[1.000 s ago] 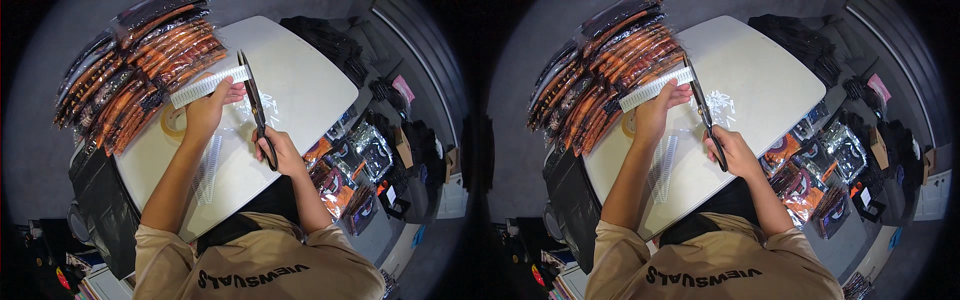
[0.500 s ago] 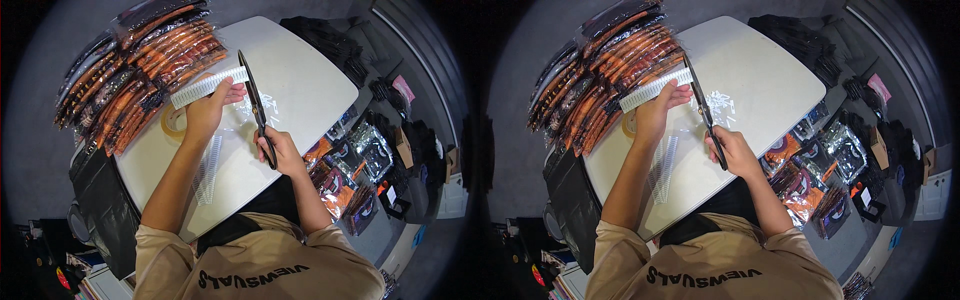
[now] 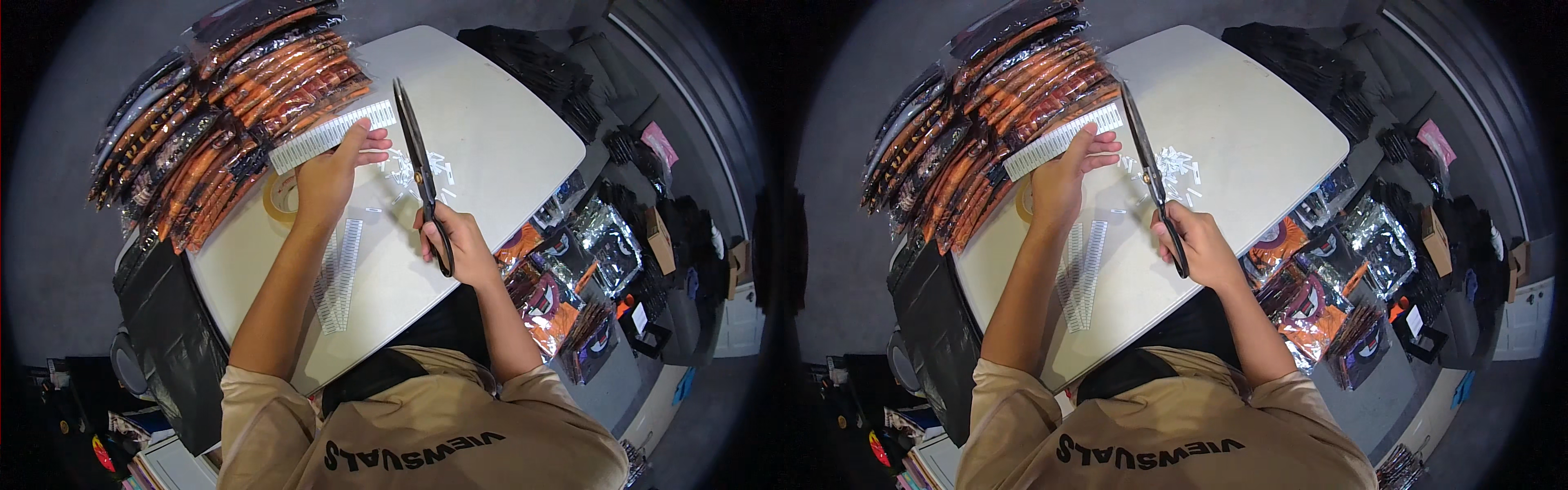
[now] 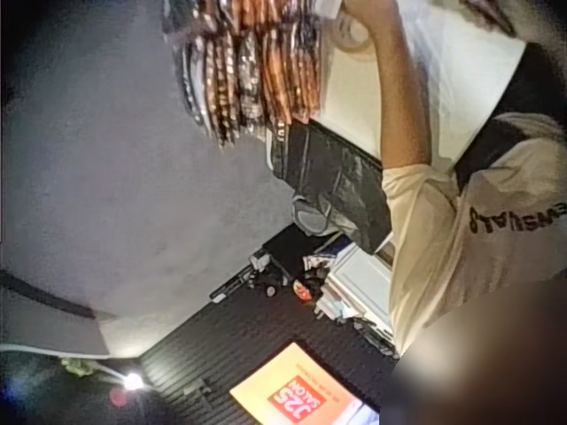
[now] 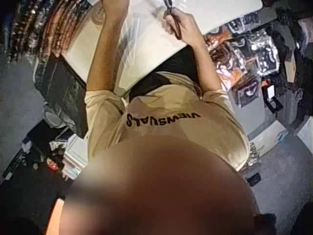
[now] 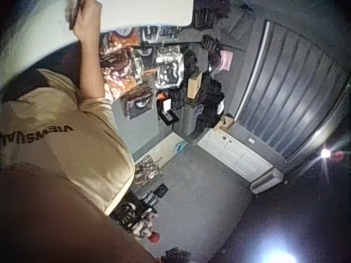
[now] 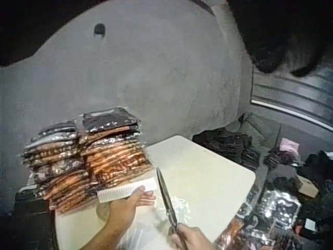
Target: Cutting a white plastic strip or ribbon using scissors in a workspace.
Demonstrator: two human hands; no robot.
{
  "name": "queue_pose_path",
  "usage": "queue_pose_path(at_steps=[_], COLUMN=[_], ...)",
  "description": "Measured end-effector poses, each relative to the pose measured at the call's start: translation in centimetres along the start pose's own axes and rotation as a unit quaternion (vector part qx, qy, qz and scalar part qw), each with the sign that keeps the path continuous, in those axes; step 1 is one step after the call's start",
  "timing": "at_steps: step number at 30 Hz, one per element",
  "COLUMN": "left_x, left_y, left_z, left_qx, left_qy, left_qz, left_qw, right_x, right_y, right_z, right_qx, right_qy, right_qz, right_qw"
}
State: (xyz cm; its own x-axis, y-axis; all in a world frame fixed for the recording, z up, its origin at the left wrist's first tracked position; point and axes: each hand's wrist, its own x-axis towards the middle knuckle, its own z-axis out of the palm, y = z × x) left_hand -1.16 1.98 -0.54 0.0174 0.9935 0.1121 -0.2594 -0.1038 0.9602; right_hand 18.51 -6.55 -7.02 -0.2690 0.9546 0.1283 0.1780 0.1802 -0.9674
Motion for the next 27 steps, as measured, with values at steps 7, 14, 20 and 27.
queue_pose_path(at_steps=[7,14,20,27], left_x=[0.09,-0.01,-0.09,-0.28], left_y=[0.58,0.66,0.43,0.39], left_z=[-0.03,-0.03,0.14,0.31], left_qx=[-0.008,-0.011,-0.009,0.017], left_qy=[0.017,0.016,0.005,-0.002], left_qz=[0.024,0.006,0.023,0.018], left_qw=[1.000,1.000,1.000,1.000], right_x=[-0.07,-0.04,-0.13,-0.16], right_y=[0.39,0.55,0.51,0.38], right_z=[0.08,0.14,0.11,0.13], right_qx=[-0.017,-0.018,-0.010,-0.019], right_qy=[-0.016,-0.022,-0.022,-0.026], right_qz=[-0.046,-0.052,-0.048,-0.049], right_qw=[0.999,0.998,0.999,0.998])
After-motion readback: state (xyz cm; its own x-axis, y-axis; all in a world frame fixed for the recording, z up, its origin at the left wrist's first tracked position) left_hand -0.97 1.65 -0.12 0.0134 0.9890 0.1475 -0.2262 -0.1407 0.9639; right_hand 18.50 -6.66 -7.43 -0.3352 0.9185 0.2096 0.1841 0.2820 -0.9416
